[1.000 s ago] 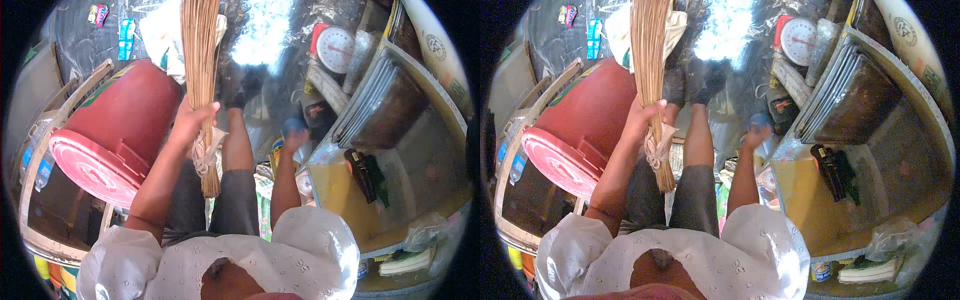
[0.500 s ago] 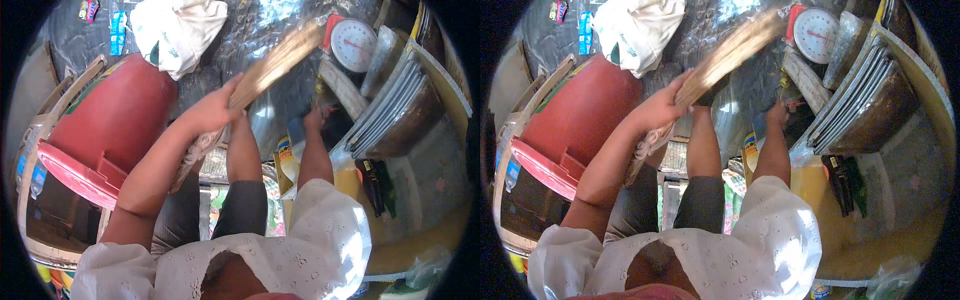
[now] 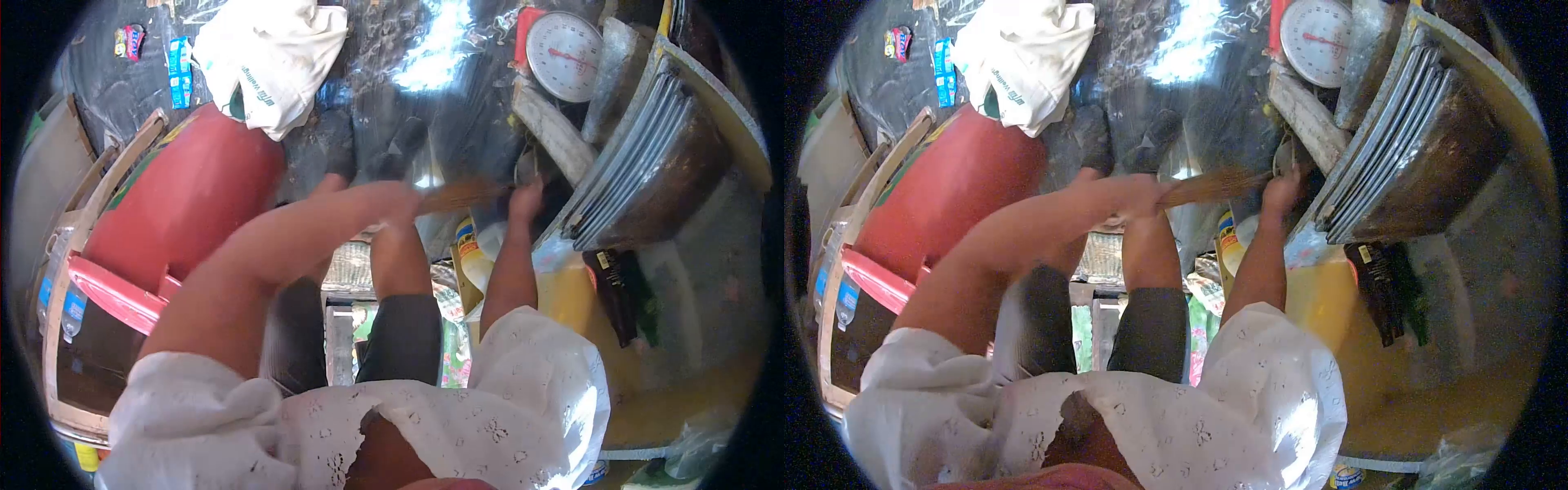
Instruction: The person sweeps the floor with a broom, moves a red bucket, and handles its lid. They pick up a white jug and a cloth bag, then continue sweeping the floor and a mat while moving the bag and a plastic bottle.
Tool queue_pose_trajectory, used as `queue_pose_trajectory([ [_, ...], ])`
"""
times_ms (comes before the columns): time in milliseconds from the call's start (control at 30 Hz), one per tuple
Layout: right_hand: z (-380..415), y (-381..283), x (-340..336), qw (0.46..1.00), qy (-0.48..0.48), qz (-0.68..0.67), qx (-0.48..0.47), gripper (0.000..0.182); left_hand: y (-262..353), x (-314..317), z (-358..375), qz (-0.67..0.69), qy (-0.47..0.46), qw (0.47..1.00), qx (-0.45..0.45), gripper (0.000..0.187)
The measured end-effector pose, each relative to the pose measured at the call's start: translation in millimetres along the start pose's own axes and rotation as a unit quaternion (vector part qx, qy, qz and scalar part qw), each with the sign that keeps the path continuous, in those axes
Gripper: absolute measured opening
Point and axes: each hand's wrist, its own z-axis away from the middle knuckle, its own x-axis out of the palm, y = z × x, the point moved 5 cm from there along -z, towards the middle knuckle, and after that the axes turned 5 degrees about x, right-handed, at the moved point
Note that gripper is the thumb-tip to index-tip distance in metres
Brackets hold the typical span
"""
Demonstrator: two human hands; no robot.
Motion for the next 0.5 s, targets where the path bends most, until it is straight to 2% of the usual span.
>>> queue_pose_trajectory([
  [33,0.5,6.2,5.5,0.999,-0.014,-0.015,0.028,0.036,-15.1,12.4,-29.9,0.002,0.033,0.999,-0.002,0.055],
  [100,0.1,6.5,6.7,1.000,-0.012,-0.022,0.019,0.036,-50.5,-1.0,-73.9,0.083,0.150,0.982,-0.084,0.053],
  [133,-1.2,6.9,5.5,1.000,-0.012,-0.028,0.006,0.037,-43.7,-26.4,-63.0,0.103,0.195,0.971,-0.092,0.054],
  [200,9.1,13.2,-0.8,1.000,-0.013,-0.002,-0.025,0.036,-13.3,-74.8,-3.2,0.151,0.254,0.949,-0.105,0.060],
  [233,2.1,3.6,-2.8,0.998,0.008,0.000,-0.065,0.036,-29.9,-65.3,14.0,0.136,0.299,0.939,-0.106,0.064],
  [300,-1.5,4.1,9.4,0.996,0.017,0.022,-0.084,0.036,-19.6,-83.5,94.8,0.156,0.273,0.929,-0.196,0.064],
  [367,2.2,-1.6,9.9,0.994,0.031,0.041,-0.093,0.036,-15.5,-97.2,153.4,0.157,0.381,0.885,-0.217,0.060],
  [433,6.5,-26.4,3.4,0.991,-0.036,0.127,0.011,0.035,0.3,-113.6,177.4,0.190,0.409,0.870,-0.201,0.060],
  [467,6.2,-46.0,-6.2,0.992,-0.032,0.122,0.010,0.035,6.9,-118.4,186.9,0.232,0.432,0.851,-0.187,0.060],
  [500,6.4,-60.7,-11.4,0.983,-0.106,0.138,0.055,0.036,17.6,-119.6,189.2,0.239,0.434,0.852,-0.167,0.060],
])
